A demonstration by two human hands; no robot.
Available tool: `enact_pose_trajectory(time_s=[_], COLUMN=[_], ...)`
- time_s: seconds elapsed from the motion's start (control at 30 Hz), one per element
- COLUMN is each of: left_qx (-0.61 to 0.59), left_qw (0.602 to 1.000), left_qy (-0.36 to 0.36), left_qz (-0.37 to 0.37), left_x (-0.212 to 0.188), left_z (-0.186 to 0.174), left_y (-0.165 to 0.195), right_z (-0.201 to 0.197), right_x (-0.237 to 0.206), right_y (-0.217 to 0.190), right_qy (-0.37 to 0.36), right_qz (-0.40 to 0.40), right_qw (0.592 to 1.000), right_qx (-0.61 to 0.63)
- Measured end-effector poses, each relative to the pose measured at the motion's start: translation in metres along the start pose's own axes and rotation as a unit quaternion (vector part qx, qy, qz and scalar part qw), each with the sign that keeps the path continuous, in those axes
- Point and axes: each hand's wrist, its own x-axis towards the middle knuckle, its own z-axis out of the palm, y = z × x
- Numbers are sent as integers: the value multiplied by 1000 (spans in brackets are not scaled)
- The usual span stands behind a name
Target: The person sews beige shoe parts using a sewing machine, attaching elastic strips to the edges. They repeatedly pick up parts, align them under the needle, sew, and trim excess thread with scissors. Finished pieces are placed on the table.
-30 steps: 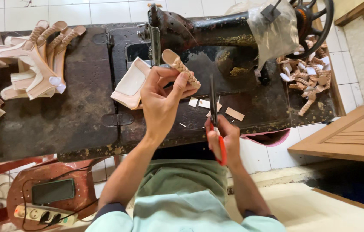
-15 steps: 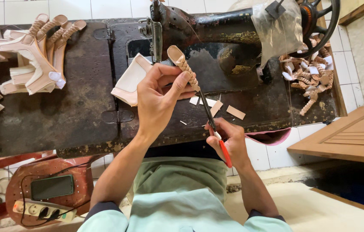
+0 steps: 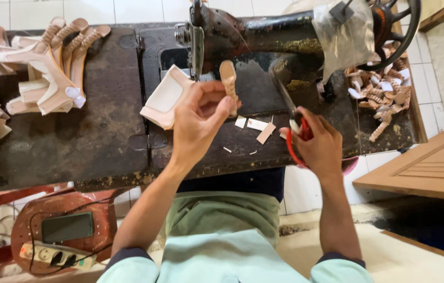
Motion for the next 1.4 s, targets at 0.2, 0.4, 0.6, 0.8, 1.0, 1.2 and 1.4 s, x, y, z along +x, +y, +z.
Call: enact_pose_trajectory(time_s=[0.2,0.4,0.6,0.8,1.0,1.2,1.4], left_qx=[-246,-398,-132,-68,0,62,70], left_qw=[961,888,988,996,1000,998,997], left_qy=[-41,-73,-32,-25,-4,0,0], left_qz=[-122,-218,-77,-57,1,23,7], left_x=[-11,-33,-46,-50,-54,-56,-58], left_z=[4,22,19,21,20,15,11], left_y=[-27,-48,-44,-42,-41,-40,-39], right_z=[-10,9,24,31,36,36,43], right_x=[19,25,25,22,21,20,17], right_y=[-20,-71,-92,-91,-92,-96,-89], right_qy=[90,78,64,95,106,94,104], right_qz=[-110,-119,-62,-109,-144,-149,-173], right_qw=[990,972,948,955,962,964,963], right_qx=[-2,185,306,260,206,197,178])
